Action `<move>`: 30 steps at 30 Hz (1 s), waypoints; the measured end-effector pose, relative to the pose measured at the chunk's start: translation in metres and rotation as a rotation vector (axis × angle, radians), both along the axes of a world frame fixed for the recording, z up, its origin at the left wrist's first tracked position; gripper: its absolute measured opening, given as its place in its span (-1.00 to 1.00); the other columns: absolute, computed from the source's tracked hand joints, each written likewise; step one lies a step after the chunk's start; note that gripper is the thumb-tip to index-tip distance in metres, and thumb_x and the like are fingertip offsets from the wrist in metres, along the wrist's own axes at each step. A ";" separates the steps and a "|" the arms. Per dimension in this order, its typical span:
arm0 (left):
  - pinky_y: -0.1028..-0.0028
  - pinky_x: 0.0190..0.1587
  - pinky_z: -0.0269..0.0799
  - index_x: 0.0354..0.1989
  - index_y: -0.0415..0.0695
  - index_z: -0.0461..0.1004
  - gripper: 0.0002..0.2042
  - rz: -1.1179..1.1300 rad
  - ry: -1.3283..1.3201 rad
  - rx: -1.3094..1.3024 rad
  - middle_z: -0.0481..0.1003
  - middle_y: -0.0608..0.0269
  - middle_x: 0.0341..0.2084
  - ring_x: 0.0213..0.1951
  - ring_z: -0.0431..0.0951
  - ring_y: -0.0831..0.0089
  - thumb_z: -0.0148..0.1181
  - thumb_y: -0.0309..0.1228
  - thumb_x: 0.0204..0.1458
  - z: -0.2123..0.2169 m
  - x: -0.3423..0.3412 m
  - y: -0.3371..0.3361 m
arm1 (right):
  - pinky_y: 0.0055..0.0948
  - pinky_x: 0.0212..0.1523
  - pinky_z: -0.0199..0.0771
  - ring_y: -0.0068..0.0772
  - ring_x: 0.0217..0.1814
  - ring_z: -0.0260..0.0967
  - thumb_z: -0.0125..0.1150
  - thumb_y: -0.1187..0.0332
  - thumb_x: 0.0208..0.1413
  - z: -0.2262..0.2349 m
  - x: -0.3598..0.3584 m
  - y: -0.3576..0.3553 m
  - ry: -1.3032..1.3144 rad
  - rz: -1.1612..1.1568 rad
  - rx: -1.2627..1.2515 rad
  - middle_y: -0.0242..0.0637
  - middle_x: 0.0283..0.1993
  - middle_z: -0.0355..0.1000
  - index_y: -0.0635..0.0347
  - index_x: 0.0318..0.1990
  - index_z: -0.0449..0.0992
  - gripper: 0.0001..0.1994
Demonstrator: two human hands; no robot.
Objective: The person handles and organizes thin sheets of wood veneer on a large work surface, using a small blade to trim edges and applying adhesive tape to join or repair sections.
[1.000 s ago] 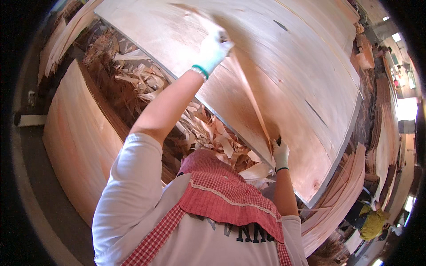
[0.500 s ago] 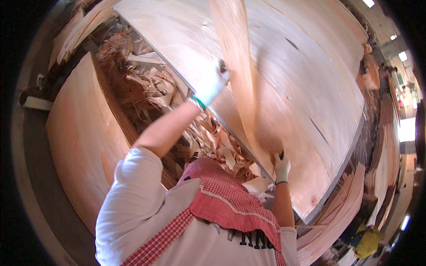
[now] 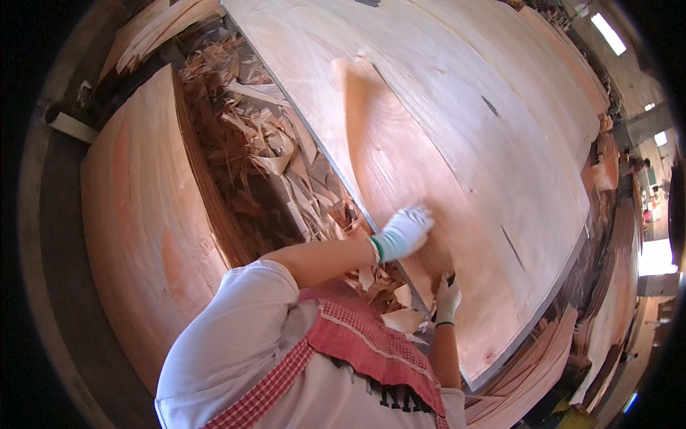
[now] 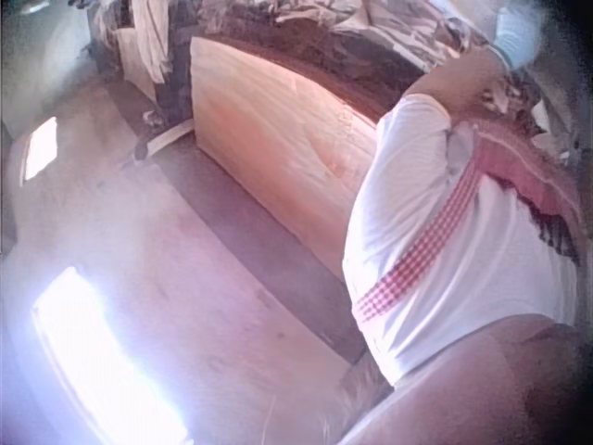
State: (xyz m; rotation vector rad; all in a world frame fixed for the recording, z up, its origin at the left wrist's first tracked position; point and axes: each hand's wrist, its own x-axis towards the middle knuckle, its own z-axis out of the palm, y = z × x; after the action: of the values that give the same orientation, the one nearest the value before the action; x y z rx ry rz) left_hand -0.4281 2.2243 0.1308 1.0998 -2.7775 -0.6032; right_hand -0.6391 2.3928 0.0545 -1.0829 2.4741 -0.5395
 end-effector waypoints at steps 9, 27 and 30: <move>0.26 0.39 -0.08 0.26 -0.17 0.22 -0.48 0.493 -0.068 -0.294 0.19 0.05 0.29 0.35 0.11 0.18 -0.08 -0.36 0.06 -0.092 0.110 -0.203 | -0.17 -0.18 0.39 -0.03 -0.16 0.43 0.03 0.17 0.20 -0.047 -0.036 0.026 -0.245 -0.037 -0.010 0.10 -0.20 0.47 0.38 0.04 0.42 -0.57; 0.28 0.28 0.19 0.16 -0.10 0.34 -0.61 0.404 0.360 -0.373 0.36 0.07 0.17 0.25 0.29 0.17 -0.05 -0.36 0.14 -0.131 0.170 -0.356 | 0.07 -0.24 0.52 0.10 -0.24 0.55 -0.22 0.26 0.23 -0.002 0.287 -0.500 0.260 0.405 0.254 0.07 -0.28 0.55 0.18 -0.11 0.39 -0.72; 0.27 0.22 0.25 0.10 -0.15 0.39 -0.55 0.461 0.323 -0.396 0.35 0.10 0.18 0.20 0.32 0.13 0.06 -0.10 0.14 -0.127 0.204 -0.353 | 0.03 -0.36 0.53 0.05 -0.36 0.54 -0.13 0.26 0.22 -0.010 0.296 -0.397 0.283 0.561 0.253 0.01 -0.42 0.53 0.19 -0.22 0.36 -0.79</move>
State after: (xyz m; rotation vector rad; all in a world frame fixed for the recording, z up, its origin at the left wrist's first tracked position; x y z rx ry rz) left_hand -0.2243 1.8717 0.0036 1.3373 -2.1374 -0.1484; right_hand -0.3431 1.9963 0.0444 -1.7404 2.2166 0.0991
